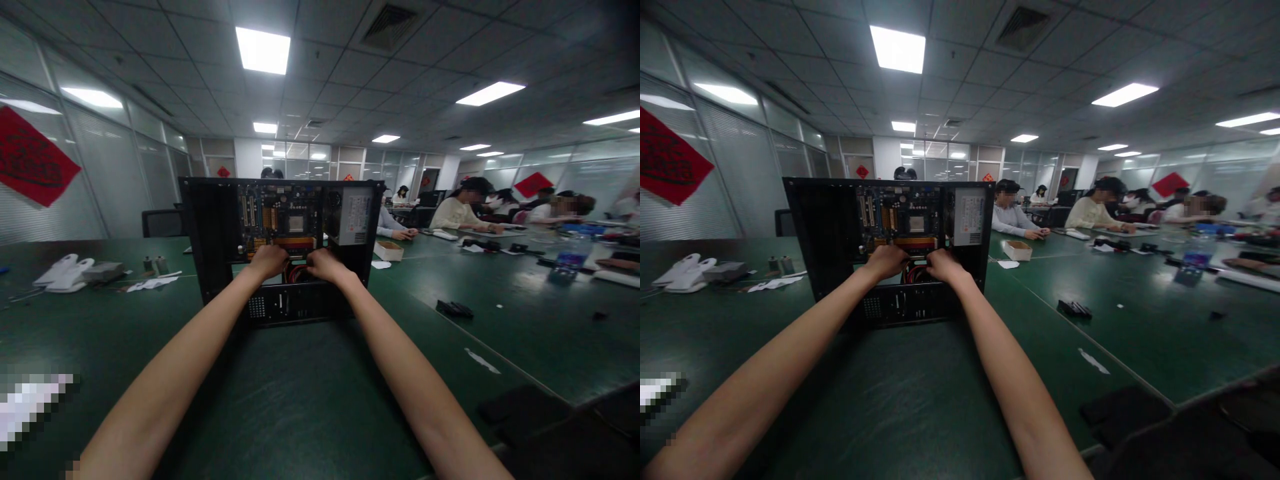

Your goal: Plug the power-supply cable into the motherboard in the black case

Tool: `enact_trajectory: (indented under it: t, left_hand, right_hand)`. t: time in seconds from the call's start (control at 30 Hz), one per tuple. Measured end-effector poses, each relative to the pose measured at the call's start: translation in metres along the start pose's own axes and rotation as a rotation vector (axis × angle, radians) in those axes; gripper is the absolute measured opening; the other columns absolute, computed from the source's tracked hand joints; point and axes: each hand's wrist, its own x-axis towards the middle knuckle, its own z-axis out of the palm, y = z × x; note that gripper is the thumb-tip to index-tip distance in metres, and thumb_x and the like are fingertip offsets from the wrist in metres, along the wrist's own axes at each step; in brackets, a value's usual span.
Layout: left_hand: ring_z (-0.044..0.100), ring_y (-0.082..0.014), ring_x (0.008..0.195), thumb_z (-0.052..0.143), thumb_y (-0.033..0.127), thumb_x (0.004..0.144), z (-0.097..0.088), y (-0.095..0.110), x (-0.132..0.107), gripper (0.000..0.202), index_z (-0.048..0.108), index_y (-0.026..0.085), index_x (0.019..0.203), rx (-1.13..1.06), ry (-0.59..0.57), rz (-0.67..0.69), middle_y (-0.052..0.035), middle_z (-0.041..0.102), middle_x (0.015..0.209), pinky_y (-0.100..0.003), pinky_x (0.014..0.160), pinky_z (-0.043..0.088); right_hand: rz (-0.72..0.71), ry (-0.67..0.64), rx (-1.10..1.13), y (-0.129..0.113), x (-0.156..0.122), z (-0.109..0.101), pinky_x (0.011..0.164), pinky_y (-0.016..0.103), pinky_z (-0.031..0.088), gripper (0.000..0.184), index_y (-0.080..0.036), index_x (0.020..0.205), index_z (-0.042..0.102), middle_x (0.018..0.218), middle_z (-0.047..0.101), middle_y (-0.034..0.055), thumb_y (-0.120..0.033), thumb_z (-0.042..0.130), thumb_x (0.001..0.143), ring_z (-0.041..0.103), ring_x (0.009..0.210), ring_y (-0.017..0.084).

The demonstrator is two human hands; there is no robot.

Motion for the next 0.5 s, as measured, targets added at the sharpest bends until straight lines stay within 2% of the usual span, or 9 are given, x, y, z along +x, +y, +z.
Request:
enact_trajectory:
  t: [0.17,0.4,0.5]
  left_hand:
    - [0.07,-0.0338,0.102,0.046,0.027,0.095,0.0021,-0.0004,0.0019,0.036,0.078,0.014,0.108,0.004,-0.019,-0.022,-0.0211,0.074,0.108,-0.04,0.084,0.052]
    - [0.071,-0.0351,0.1,0.047,0.024,0.094,0.0027,0.0016,0.006,0.035,0.078,0.013,0.107,-0.016,0.027,-0.038,-0.0228,0.074,0.108,-0.041,0.082,0.053]
    - [0.072,-0.0351,0.099,0.048,0.023,0.093,0.0031,0.0006,0.0075,0.034,0.078,0.013,0.106,-0.014,0.031,-0.031,-0.0219,0.074,0.108,-0.04,0.08,0.053]
  right_hand:
    - [0.003,-0.019,-0.005,-0.0027,-0.0032,-0.0037,0.077,0.024,0.047,0.023,-0.017,0.107,0.076,0.106,0.076,0.0122,-0.029,0.063,0.091,0.071,0.1,0.023]
    - [-0.03,-0.001,-0.014,-0.0049,-0.0039,-0.0052,0.083,0.025,0.047,0.028,-0.016,0.115,0.073,0.114,0.074,0.0139,-0.031,0.063,0.093,0.068,0.108,0.024]
    - [-0.042,-0.003,-0.026,-0.0048,-0.0029,-0.0041,0.083,0.026,0.048,0.027,-0.017,0.113,0.075,0.112,0.075,0.0134,-0.029,0.063,0.093,0.069,0.106,0.025]
